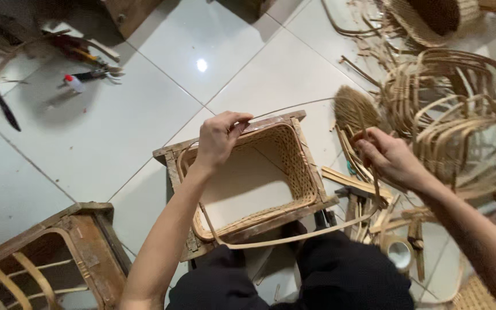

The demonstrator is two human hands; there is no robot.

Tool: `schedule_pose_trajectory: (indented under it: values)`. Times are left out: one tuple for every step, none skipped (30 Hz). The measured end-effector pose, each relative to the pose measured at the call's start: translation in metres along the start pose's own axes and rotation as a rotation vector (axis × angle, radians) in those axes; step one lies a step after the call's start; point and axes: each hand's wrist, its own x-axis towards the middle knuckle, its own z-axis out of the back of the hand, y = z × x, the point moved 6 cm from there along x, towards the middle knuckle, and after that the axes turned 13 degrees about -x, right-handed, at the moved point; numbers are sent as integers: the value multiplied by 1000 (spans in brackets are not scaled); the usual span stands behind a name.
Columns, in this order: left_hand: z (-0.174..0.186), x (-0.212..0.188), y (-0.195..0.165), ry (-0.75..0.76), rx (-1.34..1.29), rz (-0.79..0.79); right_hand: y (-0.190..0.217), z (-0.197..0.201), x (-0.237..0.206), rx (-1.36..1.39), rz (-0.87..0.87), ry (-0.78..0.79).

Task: The person sits on a tiled floor and weaves a long flexible bamboo strip around the rim of a wooden-framed basket, pressing and tucking the strip along the woven basket wall. They reposition the basket repeatedly and bend the strip to fit it around the frame edges.

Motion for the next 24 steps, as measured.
schedule_pose_trajectory:
  values:
    - [-2, 2, 7, 17, 17, 47, -9, -11, 10, 56, -40, 56]
    - [-3, 4, 16, 35, 34, 95, -15, -21, 20, 135, -59, 101]
    - [-6, 4, 24, 56, 51, 147, -22, -33, 30, 216, -80, 149]
    - [-7, 4, 32, 53, 57, 176, -28, -46, 39, 297, -104, 200]
    - [-9, 2, 40, 52, 62, 206, -31, -55, 49, 293, -55, 209]
    - [-10, 0, 48, 53, 66, 235, -34, -65, 57, 290, -9, 217]
    - [-12, -3, 57, 56, 69, 276, -37, -75, 63, 287, 35, 223]
    - [-13, -6, 67, 60, 71, 316, -41, -85, 68, 326, 45, 237]
    - [-15, -9, 77, 65, 71, 356, -46, -95, 70, 364, 52, 251]
    - [-18, -12, 90, 83, 73, 418, -51, -103, 73, 401, 59, 260]
    - [-21, -14, 102, 100, 75, 479, -57, -111, 75, 413, 48, 292]
    - [-24, -16, 115, 120, 75, 539, -62, -118, 76, 425, 36, 325]
    - [-29, -18, 127, 153, 67, 573, -67, -123, 77, 436, 20, 357]
    - [-34, -19, 138, 187, 58, 608, -71, -128, 77, 434, 1, 387]
    - [-39, -22, 149, 220, 49, 643, -74, -132, 77, 431, -18, 418]
    - [-45, -27, 160, 271, 27, 683, -77, -136, 77, 428, -38, 450]
    - [-51, -33, 170, 324, 4, 722, -81, -141, 75, 426, -106, 490]
    - [-56, -39, 180, 376, -18, 760, -84, -146, 73, 422, -173, 529]
    - [-60, -44, 188, 384, -48, 757, -87, -151, 70, 418, -240, 569]
    - [-64, -50, 195, 390, -78, 754, -86, -153, 68, 457, -250, 572]
    - [-66, -54, 202, 394, -107, 750, -86, -156, 66, 495, -259, 573]
    - [-71, -59, 207, 453, -136, 723, -85, -158, 64, 533, -268, 574]
    - [-76, -63, 212, 513, -167, 695, -87, -161, 62, 533, -290, 601]
    - [-80, -66, 215, 572, -197, 666, -89, -164, 61, 532, -313, 627]
